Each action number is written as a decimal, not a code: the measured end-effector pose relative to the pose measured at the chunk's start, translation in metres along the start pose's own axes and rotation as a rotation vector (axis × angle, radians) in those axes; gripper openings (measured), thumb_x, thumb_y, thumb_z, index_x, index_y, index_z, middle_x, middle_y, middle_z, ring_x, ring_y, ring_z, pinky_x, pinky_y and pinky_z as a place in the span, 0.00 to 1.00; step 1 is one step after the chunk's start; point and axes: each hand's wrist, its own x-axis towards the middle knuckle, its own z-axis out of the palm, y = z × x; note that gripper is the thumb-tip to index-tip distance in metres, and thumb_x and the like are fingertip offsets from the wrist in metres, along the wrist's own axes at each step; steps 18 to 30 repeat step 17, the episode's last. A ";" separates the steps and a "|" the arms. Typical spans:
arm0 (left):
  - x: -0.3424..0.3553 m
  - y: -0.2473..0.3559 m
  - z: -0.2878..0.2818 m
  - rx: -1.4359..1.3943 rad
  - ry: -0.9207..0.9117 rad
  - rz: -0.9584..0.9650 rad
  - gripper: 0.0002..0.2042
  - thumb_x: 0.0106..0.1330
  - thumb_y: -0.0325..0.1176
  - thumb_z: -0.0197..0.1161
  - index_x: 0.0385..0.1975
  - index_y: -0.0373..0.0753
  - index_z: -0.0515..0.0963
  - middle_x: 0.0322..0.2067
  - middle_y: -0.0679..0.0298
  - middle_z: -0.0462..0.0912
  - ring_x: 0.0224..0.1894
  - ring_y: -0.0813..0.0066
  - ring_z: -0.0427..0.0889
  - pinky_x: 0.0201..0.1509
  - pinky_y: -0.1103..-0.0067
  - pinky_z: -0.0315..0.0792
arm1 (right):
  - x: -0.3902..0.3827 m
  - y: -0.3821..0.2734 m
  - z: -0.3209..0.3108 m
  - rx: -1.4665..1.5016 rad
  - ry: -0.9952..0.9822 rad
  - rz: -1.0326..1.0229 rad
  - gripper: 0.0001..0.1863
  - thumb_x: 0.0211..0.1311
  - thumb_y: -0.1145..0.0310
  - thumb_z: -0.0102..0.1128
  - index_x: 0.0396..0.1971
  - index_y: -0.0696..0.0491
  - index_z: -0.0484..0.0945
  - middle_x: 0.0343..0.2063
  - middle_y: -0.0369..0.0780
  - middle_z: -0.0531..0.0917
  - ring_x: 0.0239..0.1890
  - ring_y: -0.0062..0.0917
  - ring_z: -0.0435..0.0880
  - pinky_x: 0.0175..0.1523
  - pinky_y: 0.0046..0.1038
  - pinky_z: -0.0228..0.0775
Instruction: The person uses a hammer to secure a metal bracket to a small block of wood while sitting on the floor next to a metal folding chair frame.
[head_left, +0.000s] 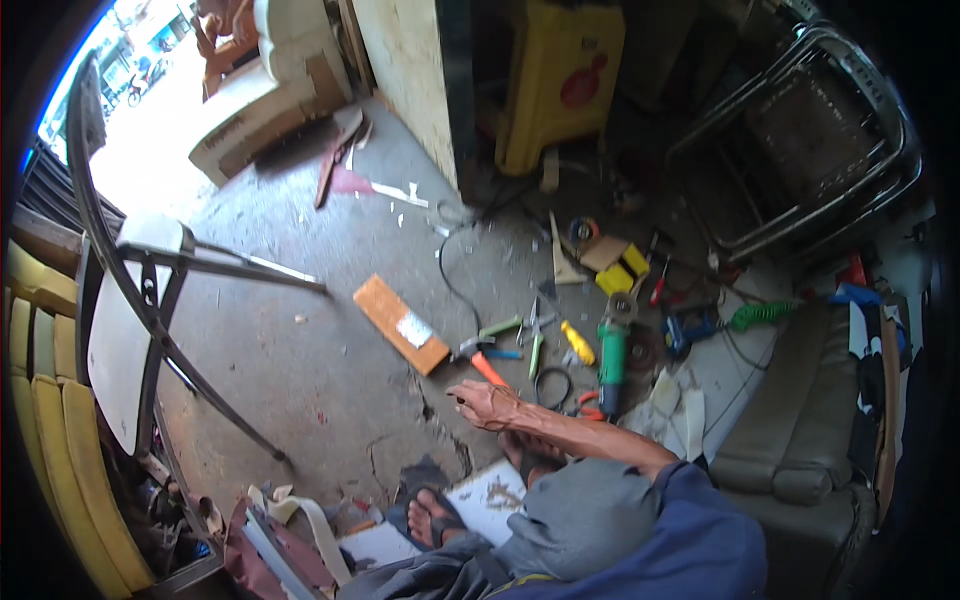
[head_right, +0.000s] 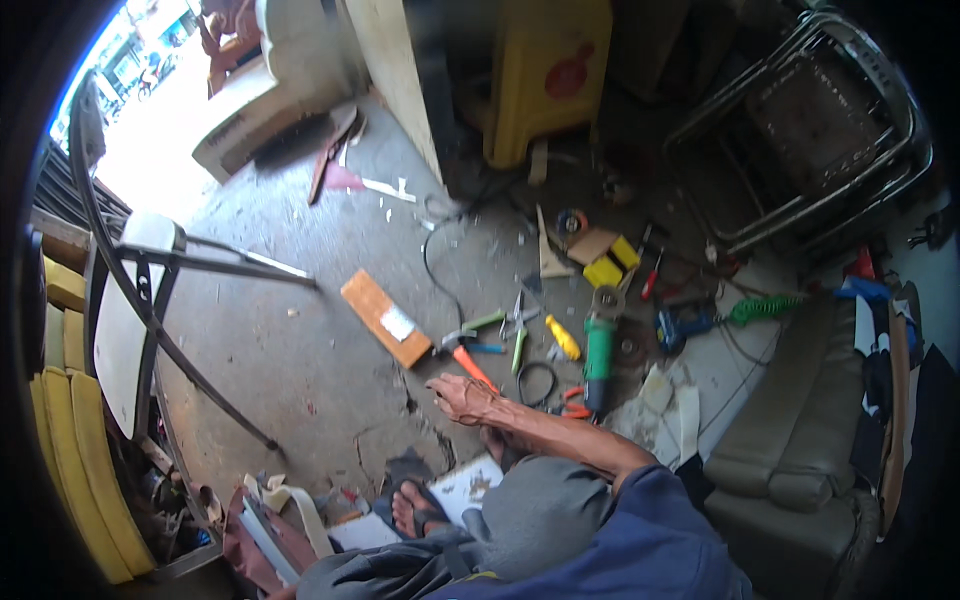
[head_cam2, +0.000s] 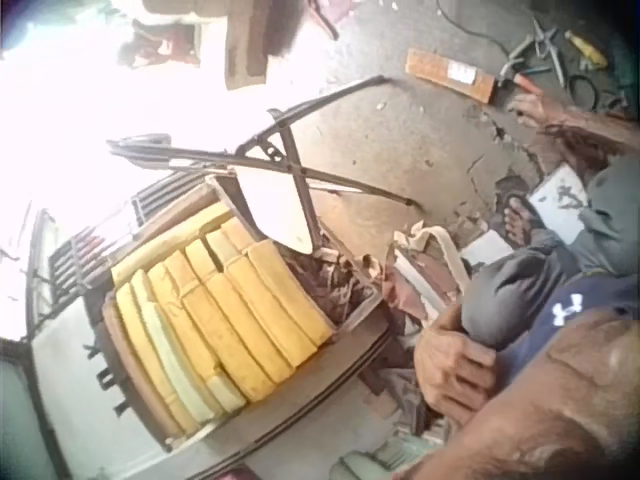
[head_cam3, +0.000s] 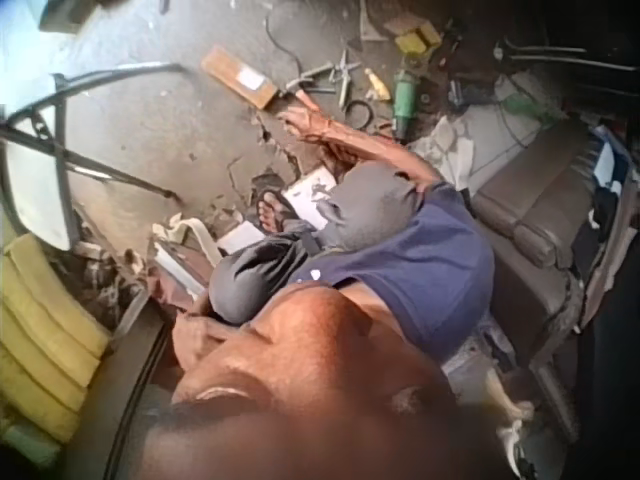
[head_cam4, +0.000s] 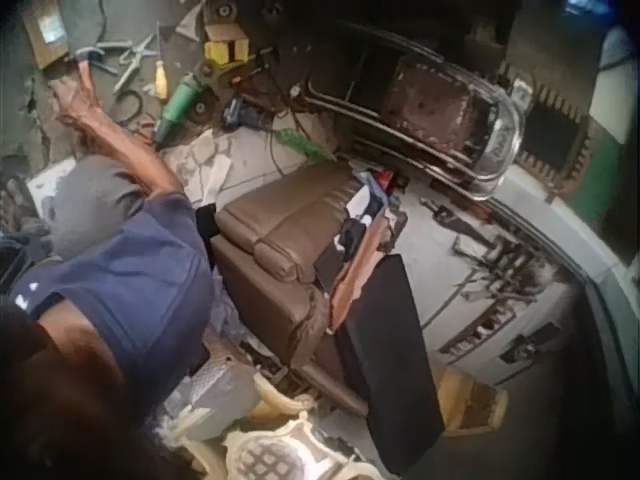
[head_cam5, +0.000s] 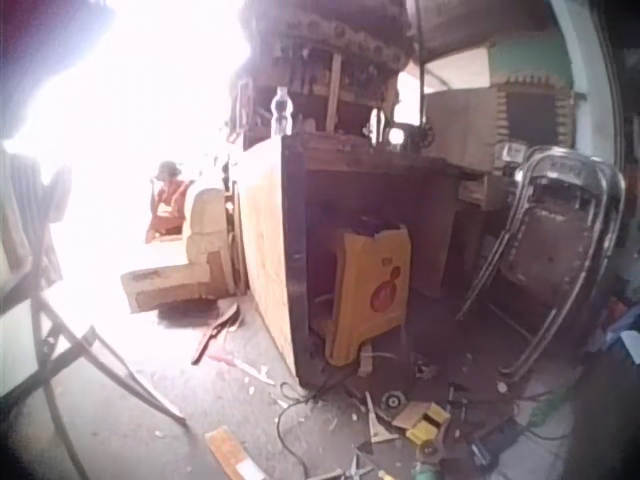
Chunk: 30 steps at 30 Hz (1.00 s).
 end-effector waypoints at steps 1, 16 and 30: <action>-0.012 0.002 -0.019 -0.032 -0.016 0.095 0.33 0.75 0.61 0.30 0.70 0.46 0.61 0.68 0.63 0.62 0.69 0.66 0.59 0.72 0.68 0.51 | 0.018 0.001 -0.031 0.024 0.062 -0.034 0.20 0.64 0.66 0.58 0.54 0.57 0.77 0.41 0.50 0.82 0.45 0.45 0.83 0.53 0.41 0.76; -0.074 0.058 -0.374 0.389 -0.060 0.938 0.42 0.54 0.49 0.74 0.70 0.49 0.62 0.62 0.55 0.77 0.65 0.72 0.74 0.70 0.71 0.63 | 0.262 0.024 -0.574 -0.741 1.124 0.275 0.29 0.62 0.54 0.65 0.61 0.48 0.73 0.47 0.50 0.85 0.48 0.49 0.84 0.54 0.47 0.76; -0.054 0.049 -0.369 0.372 -0.112 0.862 0.47 0.49 0.51 0.78 0.71 0.51 0.61 0.61 0.54 0.77 0.65 0.72 0.74 0.70 0.73 0.62 | 0.272 0.030 -0.590 -0.687 0.993 -0.082 0.38 0.56 0.54 0.72 0.66 0.46 0.67 0.59 0.51 0.78 0.52 0.58 0.81 0.54 0.50 0.75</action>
